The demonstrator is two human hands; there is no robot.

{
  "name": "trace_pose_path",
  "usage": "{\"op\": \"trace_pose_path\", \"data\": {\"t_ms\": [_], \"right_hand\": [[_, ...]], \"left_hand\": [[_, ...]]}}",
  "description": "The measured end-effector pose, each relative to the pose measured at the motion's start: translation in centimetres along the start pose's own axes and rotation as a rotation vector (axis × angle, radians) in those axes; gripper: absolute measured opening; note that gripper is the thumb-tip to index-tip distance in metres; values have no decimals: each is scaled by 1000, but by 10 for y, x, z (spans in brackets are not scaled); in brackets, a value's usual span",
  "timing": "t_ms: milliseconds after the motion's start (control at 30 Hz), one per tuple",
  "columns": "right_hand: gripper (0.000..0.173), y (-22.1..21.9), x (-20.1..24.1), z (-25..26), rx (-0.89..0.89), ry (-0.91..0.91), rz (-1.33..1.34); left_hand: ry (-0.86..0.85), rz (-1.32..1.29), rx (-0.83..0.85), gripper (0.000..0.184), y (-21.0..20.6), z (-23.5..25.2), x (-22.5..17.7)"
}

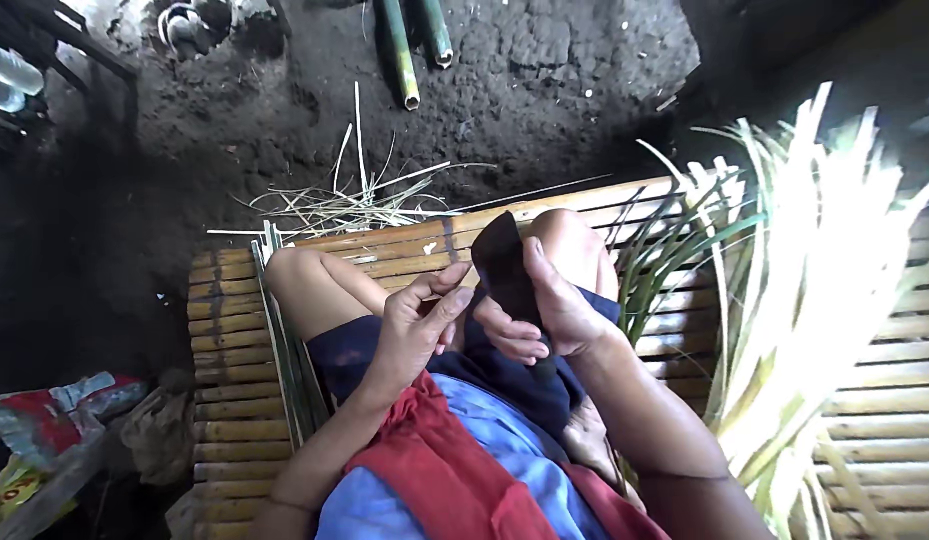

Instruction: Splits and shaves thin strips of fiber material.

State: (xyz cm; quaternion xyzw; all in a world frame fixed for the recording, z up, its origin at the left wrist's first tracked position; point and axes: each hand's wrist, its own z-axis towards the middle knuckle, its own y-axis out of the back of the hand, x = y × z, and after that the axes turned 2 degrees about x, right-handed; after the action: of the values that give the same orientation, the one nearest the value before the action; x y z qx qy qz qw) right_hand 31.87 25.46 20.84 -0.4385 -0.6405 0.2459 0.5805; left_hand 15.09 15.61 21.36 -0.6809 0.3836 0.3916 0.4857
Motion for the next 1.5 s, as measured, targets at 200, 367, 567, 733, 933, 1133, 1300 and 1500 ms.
{"op": "trace_pose_path", "data": {"t_ms": [200,367,567,733,933,1133,1300,1500], "right_hand": [[67,-4,5,-5,30,-18,-89],[71,-5,16,-10,85,-142,-132],[76,-15,28,-4,-10,-312,-231],[42,-13,42,0,-263,-7,-966],[17,-19,29,29,-342,431,-864],[26,-3,8,65,-517,1006,-1091],[27,-5,-3,59,-530,1378,-1499],[25,5,-16,49,-615,1596,-1776]], "left_hand": [[-44,9,23,13,-2,-3,3],[-20,-27,85,13,-1,-4,4],[17,-74,120,15,-5,-4,11],[-19,114,100,14,0,3,1],[-602,61,-11,36,-2,57,-10],[-383,-266,-10,37,-25,87,-23],[-331,-541,103,49,-18,96,-26],[-214,-403,220,34,9,106,-27]]}}
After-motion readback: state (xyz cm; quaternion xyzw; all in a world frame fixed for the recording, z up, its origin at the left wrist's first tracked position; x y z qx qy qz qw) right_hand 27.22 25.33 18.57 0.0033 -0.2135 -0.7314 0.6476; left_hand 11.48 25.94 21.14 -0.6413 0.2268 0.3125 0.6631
